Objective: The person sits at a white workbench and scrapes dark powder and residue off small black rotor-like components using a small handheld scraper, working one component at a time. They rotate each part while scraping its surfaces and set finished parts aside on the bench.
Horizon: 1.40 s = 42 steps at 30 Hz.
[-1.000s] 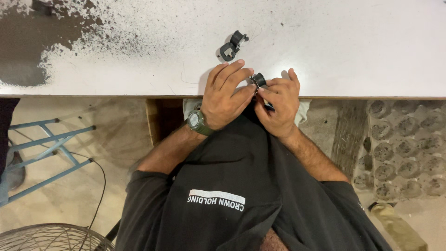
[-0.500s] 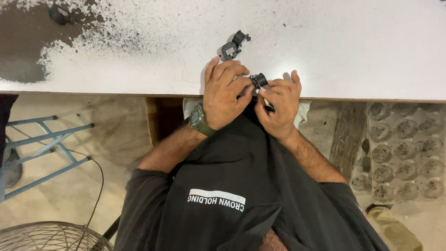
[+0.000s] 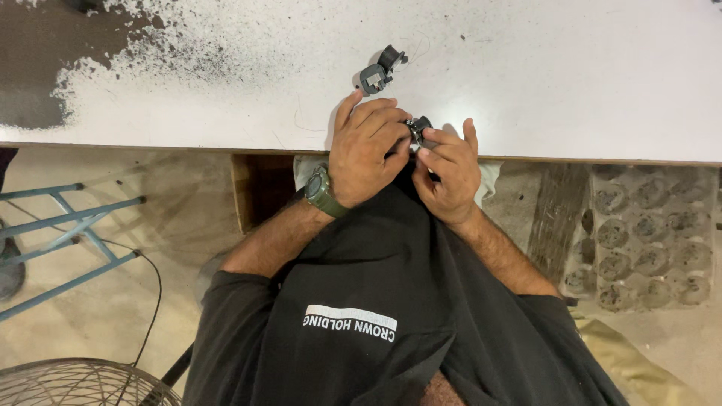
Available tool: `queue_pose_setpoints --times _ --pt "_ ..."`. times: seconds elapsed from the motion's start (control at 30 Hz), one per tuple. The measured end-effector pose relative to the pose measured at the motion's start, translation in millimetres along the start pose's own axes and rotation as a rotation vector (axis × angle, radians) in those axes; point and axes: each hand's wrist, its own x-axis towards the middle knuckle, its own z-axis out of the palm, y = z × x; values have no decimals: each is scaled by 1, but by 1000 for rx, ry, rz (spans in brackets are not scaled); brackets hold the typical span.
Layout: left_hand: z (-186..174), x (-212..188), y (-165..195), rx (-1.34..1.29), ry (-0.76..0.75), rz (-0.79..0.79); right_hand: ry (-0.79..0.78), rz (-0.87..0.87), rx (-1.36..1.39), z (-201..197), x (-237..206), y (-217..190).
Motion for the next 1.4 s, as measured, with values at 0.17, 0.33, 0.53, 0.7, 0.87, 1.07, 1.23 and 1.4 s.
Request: queue_pose_setpoints --times 0.17,0.33,0.53,0.7,0.87,1.07,1.23,1.4 --pt "0 1 0 -4 -2 10 4 -1 -19 1 5 -3" --pt "0 5 3 -1 -12 34 22 6 -36 -2 10 -3" --pt "-1 6 13 21 10 29 7 46 13 -8 12 -5" --pt "-9 19 19 7 19 101 15 49 -11 -26 17 -8" --pt "-20 29 16 -5 -200 117 -21 204 -120 -34 28 -7" --pt "-15 23 6 29 -223 74 -133 232 -211 -22 32 -7" --pt "-18 15 -2 -12 -194 27 -125 234 -199 -19 29 -5" --pt "-27 18 -6 -24 -174 -7 -122 230 -192 -18 28 -3"
